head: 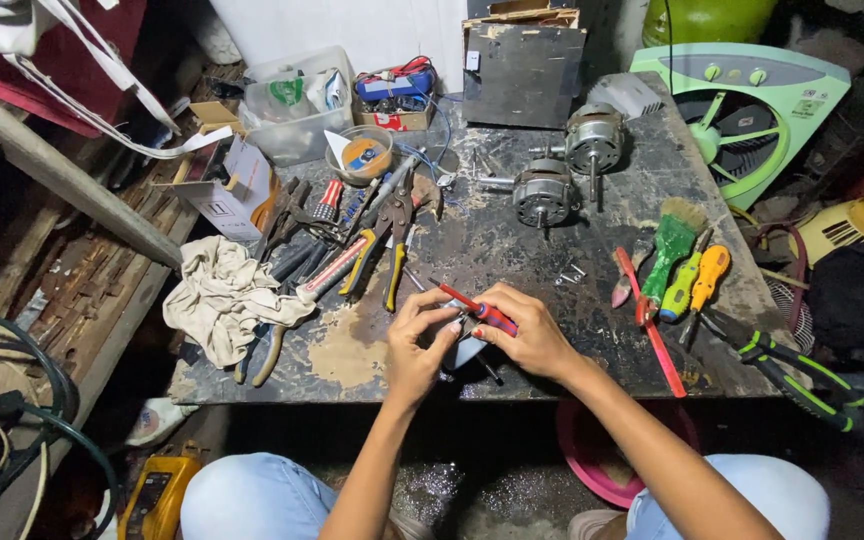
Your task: A person uses a screwdriver to pry and adjust components of a small electric motor on a cluttered workbench.
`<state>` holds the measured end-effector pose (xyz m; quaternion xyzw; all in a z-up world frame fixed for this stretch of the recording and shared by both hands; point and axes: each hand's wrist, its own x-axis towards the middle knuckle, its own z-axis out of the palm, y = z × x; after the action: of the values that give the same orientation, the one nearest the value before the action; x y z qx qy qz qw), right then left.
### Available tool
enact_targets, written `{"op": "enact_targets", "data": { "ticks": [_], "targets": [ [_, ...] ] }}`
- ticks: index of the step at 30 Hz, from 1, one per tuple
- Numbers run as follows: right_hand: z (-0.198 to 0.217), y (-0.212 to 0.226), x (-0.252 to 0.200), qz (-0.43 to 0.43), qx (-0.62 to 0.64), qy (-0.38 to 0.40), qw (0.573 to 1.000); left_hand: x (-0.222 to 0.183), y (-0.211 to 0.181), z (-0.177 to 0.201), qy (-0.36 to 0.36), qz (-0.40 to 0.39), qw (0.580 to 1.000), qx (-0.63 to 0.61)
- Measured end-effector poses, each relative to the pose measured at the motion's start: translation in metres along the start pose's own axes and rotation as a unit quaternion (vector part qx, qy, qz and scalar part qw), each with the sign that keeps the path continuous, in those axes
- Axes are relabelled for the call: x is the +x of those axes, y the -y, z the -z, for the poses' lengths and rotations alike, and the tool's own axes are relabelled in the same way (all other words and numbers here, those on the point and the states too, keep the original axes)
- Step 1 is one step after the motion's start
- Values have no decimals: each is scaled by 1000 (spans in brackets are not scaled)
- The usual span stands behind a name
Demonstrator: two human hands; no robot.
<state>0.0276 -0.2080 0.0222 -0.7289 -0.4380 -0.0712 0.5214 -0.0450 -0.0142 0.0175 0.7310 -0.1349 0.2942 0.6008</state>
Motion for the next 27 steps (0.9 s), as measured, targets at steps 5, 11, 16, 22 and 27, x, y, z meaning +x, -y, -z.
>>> {"op": "enact_targets", "data": {
  "ticks": [5,11,16,22,27],
  "targets": [
    [0,2,0,3,0,-1,1000,-2,6,-5,-21,-49,998,29],
    [0,3,0,1,8,0,1000,12,11,9,31,-78,995,56],
    [1,1,0,3,12,-1,1000,52,21,29,160,-107,978,85],
    [2,-2,0,5,13,-8,1000,72,-8,32,255,-41,943,209],
    [2,-3,-2,3,1,-17,1000,73,-2,33,294,-45,919,258]
  ]
}}
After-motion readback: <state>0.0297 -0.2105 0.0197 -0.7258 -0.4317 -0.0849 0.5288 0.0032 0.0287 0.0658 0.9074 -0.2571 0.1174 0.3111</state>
